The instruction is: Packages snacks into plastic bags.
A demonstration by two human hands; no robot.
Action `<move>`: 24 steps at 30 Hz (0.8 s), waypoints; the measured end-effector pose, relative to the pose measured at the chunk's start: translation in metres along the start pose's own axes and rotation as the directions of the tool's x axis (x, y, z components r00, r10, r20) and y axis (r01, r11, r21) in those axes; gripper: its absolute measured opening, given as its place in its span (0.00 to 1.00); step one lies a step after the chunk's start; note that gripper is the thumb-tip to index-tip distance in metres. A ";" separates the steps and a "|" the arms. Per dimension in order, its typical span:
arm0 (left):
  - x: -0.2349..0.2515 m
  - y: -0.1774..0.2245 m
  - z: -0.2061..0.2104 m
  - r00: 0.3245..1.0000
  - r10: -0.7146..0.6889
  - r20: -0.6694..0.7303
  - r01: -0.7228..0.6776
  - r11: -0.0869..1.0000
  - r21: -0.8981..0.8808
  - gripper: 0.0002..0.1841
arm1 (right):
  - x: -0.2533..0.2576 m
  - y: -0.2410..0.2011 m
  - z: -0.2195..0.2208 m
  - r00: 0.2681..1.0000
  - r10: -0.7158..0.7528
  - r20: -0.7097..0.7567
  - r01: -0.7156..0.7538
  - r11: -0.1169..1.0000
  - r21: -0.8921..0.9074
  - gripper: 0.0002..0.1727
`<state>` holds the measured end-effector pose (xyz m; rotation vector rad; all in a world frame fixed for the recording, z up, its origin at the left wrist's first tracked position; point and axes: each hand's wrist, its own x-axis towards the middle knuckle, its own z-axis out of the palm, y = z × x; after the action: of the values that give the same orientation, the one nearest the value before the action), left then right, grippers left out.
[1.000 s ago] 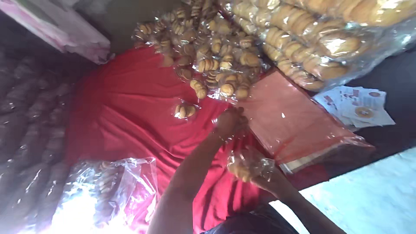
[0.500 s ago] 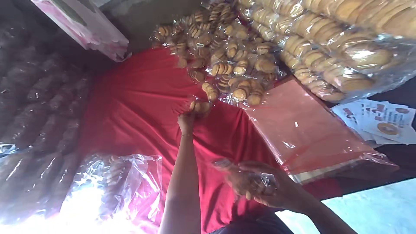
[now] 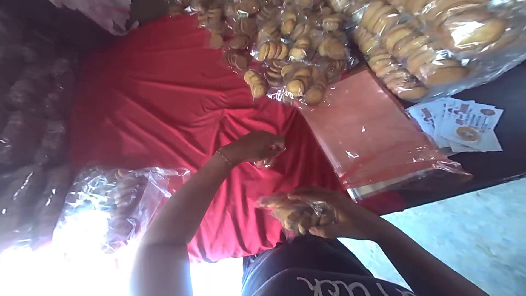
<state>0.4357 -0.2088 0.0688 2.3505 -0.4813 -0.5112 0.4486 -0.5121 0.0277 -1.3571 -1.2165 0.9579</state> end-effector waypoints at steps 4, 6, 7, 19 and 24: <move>-0.028 -0.020 0.040 0.993 -0.034 -0.117 -0.013 0.925 -0.381 0.43 | 0.008 -0.001 -0.013 0.999 -0.005 -0.047 -0.001 0.992 -0.130 0.37; -0.030 -0.021 0.067 0.982 -0.020 -0.187 -0.022 0.975 -0.220 0.52 | 0.012 -0.002 -0.021 0.999 -0.032 -0.023 0.025 0.964 -0.267 0.35; -0.028 -0.021 0.082 0.965 0.014 -0.262 -0.026 0.999 -0.044 0.46 | 0.012 -0.004 -0.025 1.000 -0.026 0.012 0.029 0.942 -0.335 0.34; -0.043 -0.011 0.080 0.815 -0.417 -0.402 -0.339 0.221 -0.915 0.26 | -0.016 -0.027 -0.043 0.996 -0.025 0.091 0.034 0.994 -0.103 0.34; -0.039 0.003 0.095 0.826 -0.359 -0.435 -0.241 0.472 -0.848 0.19 | -0.004 -0.025 -0.034 0.991 -0.072 0.110 0.085 0.989 -0.123 0.33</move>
<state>0.3564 -0.2442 0.0140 1.3365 0.1801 -0.0025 0.4772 -0.5237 0.0569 -1.3610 -1.4211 0.9184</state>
